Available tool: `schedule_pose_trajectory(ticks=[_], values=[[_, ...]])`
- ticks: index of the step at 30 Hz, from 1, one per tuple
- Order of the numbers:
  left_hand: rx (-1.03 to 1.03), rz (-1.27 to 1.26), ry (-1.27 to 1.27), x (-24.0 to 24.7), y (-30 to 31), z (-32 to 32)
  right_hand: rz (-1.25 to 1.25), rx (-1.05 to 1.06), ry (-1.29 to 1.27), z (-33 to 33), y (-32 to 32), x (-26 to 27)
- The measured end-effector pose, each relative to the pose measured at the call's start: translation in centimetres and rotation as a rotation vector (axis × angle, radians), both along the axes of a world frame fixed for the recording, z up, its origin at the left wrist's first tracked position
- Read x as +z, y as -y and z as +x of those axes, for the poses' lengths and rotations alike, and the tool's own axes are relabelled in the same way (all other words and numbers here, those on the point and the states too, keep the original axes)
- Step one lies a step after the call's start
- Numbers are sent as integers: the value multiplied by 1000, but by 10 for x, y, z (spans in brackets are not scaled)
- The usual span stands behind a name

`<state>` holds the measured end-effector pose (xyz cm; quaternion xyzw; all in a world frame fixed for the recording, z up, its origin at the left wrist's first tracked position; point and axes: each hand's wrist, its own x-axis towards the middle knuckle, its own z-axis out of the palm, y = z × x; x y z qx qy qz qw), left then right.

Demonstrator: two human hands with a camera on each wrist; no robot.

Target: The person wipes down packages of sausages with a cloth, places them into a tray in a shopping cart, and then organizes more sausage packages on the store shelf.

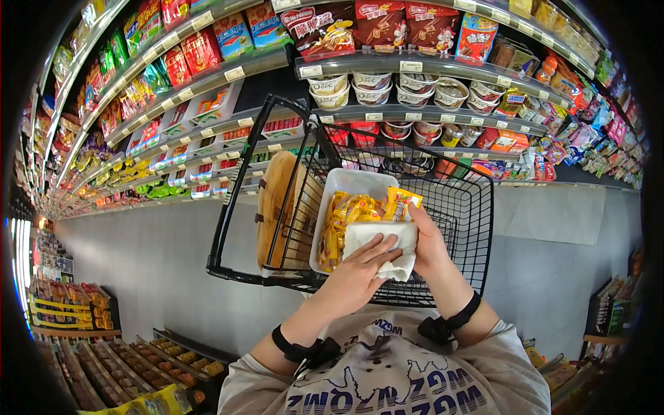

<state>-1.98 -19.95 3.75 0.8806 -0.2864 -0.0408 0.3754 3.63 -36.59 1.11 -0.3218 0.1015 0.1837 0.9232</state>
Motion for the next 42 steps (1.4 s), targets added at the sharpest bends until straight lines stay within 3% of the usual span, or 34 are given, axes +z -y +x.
schedule_pose_trajectory(ticks=[2,4,6,8,9,10,13,14,16,18,20,21,22,24,30,35,39,40,42], values=[[-31,-62,-208,-10,-15,-2,-69,-34,-34,3,-4,1],[-18,-140,-175,-28,-34,-7,-177,-106,-26,12,2,-19],[309,-21,-270,-40,-56,-15,-232,-114,-47,24,14,-38],[505,-98,-394,-48,-77,-20,-376,-12,-9,33,25,-64],[576,-77,-489,-53,-90,-23,-452,17,-46,35,26,-75],[622,-206,-375,-57,-96,-26,-459,21,-59,36,26,-92],[742,-282,-421,-72,-115,-31,-789,231,-96,37,17,-112],[746,-282,-429,-74,-117,-31,-792,237,-103,38,12,-112],[738,-350,-426,-77,-122,-31,-993,490,-78,41,2,-107],[719,-349,-427,-72,-121,-27,-1003,532,-19,44,-2,-132],[696,-350,-426,-69,-121,-26,-1132,639,159,47,-7,-143],[688,-348,-427,-68,-121,-25,-1327,737,203,49,-10,-139],[681,-345,-428,-67,-122,-24,-1328,738,199,48,-11,-142],[685,-297,-444,-63,-125,-22,-1703,770,439,43,-14,-147],[694,-284,-421,-56,-137,-17,-1838,927,502,41,-13,-138],[716,-201,-356,-40,-154,-17,-1814,846,456,36,-15,-132],[1084,-405,-144,-7,-186,-10,-1789,787,435,33,-1,-122],[1123,-589,-174,2,-199,-8,-1788,773,425,32,3,-118],[1158,-579,-131,17,-217,-4,-1761,789,380,29,11,-109]])
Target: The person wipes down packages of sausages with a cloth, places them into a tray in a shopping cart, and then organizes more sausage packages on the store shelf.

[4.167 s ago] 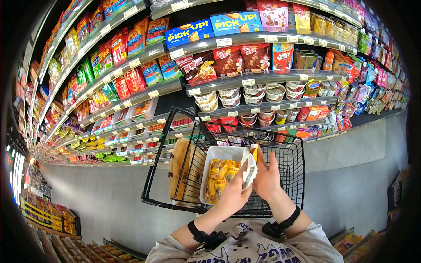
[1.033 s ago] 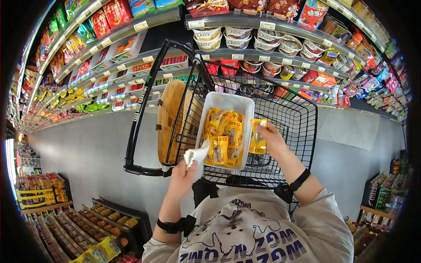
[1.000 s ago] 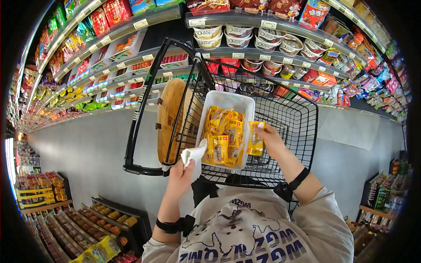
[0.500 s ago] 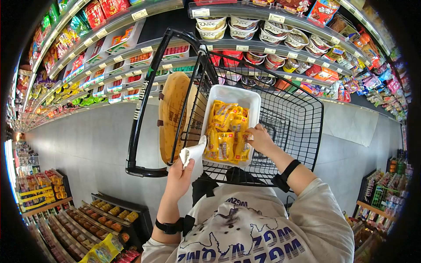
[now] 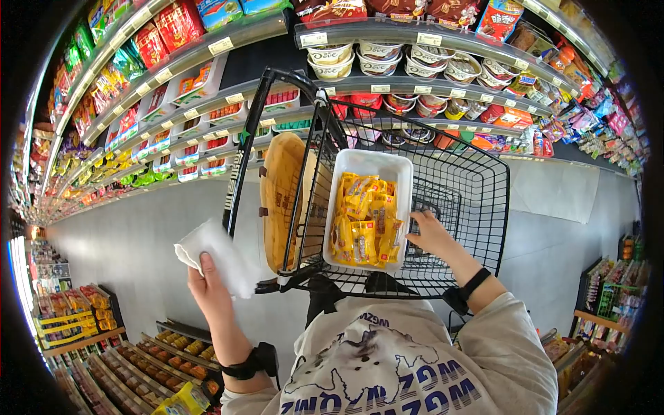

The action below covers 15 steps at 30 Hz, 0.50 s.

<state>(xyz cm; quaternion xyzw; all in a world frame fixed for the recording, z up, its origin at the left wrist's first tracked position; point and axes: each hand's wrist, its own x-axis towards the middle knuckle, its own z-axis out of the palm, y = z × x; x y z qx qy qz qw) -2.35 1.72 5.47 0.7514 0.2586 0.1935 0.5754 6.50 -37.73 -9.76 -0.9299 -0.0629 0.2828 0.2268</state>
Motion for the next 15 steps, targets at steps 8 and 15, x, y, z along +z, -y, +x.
schedule_pose_trajectory(ticks=[8,15], values=[[-827,-96,-298,-39,100,44,939,-184,-96,-25,-37,73],[-1109,-191,-493,-122,156,84,457,-214,104,-17,25,56]])
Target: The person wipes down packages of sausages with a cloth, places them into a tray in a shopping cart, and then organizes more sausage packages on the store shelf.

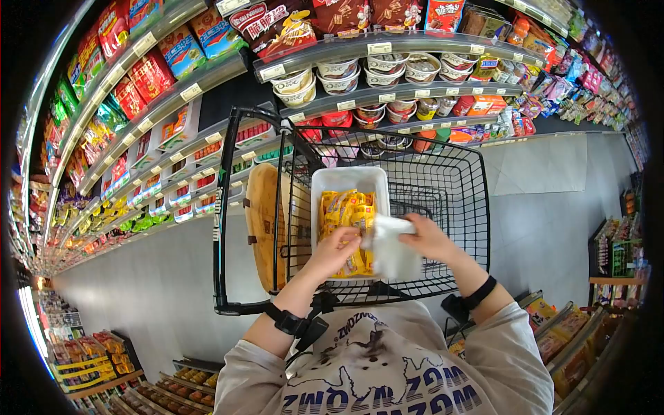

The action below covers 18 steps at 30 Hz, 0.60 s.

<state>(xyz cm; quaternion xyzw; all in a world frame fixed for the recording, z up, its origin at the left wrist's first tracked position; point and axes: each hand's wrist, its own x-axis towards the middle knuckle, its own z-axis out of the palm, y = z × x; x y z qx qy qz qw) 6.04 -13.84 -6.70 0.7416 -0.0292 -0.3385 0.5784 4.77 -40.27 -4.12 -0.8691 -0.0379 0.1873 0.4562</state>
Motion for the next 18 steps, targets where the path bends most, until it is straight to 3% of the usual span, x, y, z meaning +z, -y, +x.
schedule_pose_trajectory(ticks=[1,3,5,7,8,10,11,15,16,17,18], values=[[0,2,5,-17,-6,1,-185,-11,37,-4,19,-3],[156,333,94,-34,-17,1,-341,-45,-57,-8,64,-34],[168,383,20,-44,-24,-1,-401,-56,-155,-12,88,-42],[94,661,40,-67,-30,-5,-741,117,-102,-16,93,-45],[103,663,41,-68,-31,-6,-815,96,-225,-13,86,-36],[171,550,-299,-42,-27,-6,-673,127,-183,-1,78,-46],[189,549,-291,-39,-28,-6,-533,153,-145,8,73,-53],[150,540,-510,-6,-22,-2,-483,75,-254,43,19,-93],[144,549,-457,-38,-28,-3,-512,85,-214,52,11,-131],[138,563,-409,-77,-36,-5,-366,41,-447,62,0,-132],[162,537,-402,-86,-37,-7,-173,-109,-517,58,-14,-130]])
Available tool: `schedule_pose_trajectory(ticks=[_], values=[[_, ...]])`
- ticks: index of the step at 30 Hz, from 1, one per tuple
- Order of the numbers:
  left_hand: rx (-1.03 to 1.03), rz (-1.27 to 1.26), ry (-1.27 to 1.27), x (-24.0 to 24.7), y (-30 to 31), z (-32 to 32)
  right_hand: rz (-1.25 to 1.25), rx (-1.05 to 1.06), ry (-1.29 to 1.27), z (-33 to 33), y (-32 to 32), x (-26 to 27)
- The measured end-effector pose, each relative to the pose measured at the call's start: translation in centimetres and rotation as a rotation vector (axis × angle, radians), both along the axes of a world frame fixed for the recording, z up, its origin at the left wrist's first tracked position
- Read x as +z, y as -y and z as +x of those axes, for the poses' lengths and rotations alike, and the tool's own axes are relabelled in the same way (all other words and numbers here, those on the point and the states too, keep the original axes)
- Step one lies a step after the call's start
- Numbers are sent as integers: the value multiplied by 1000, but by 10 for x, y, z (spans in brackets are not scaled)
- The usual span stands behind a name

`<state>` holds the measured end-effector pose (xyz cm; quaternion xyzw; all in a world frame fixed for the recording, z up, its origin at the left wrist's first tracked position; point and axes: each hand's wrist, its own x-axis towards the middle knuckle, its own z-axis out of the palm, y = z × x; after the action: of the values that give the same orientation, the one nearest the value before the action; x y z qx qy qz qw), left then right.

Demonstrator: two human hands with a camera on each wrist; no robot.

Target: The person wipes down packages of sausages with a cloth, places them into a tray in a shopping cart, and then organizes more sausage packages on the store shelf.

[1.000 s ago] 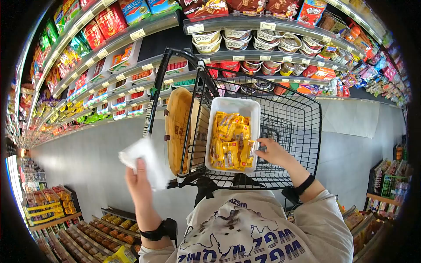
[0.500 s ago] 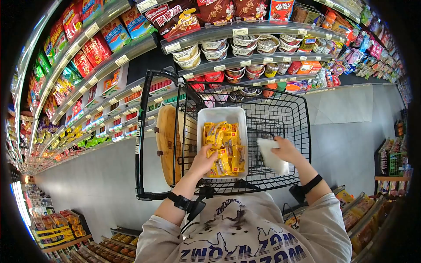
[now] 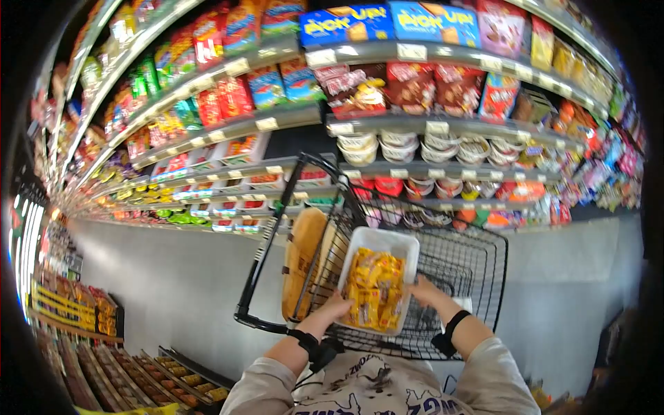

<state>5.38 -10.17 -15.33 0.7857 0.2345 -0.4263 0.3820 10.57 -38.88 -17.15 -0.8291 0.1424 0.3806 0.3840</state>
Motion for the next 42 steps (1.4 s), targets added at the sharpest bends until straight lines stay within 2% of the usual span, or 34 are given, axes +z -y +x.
schedule_pose_trajectory(ticks=[1,2,3,5,7,8,11,13,15,16,20,22,24,25,26,27,29,30,33,35,39,42], values=[[22,-20,10,-3,0,0,210,-53,-167,4,-4,4],[27,-3,21,3,2,0,441,-243,-79,-9,-21,39],[28,13,31,10,4,0,347,-158,-118,-2,-21,11],[122,-60,-6,1,-1,-1,309,-198,-74,-1,-18,-38],[158,-184,-8,-1,-3,-2,298,-177,-29,-6,-15,-5],[166,-185,70,5,-2,-6,286,-174,8,-8,-15,12],[262,-239,43,38,11,-14,195,-46,99,-2,11,7],[252,-210,42,43,14,-18,204,-85,148,-3,25,19],[198,-449,175,52,14,-18,156,-99,210,-3,38,53],[227,-464,208,65,18,-18,143,-100,200,-4,42,74],[109,-423,409,128,4,-24,247,-138,344,-15,44,172],[84,-628,539,173,-10,-35,265,-134,420,-28,37,221],[52,-715,662,206,-29,-50,217,-131,541,-41,21,265],[23,-793,766,219,-41,-58,220,-127,558,-49,8,287],[70,-967,755,227,-54,-66,246,-145,580,-57,-8,309],[65,-967,771,241,-68,-75,272,-163,601,-64,-24,325],[115,-1183,855,272,-99,-98,263,-132,599,-75,-59,348],[139,-1207,835,283,-120,-112,301,-116,580,-83,-84,364],[171,-1178,903,298,-189,-154,364,-84,570,-104,-159,380],[205,-1152,941,303,-237,-187,394,33,568,-115,-215,383],[324,-1054,939,322,-323,-246,487,163,546,-129,-320,363],[398,-965,980,309,-373,-282,527,245,513,-139,-393,346]])
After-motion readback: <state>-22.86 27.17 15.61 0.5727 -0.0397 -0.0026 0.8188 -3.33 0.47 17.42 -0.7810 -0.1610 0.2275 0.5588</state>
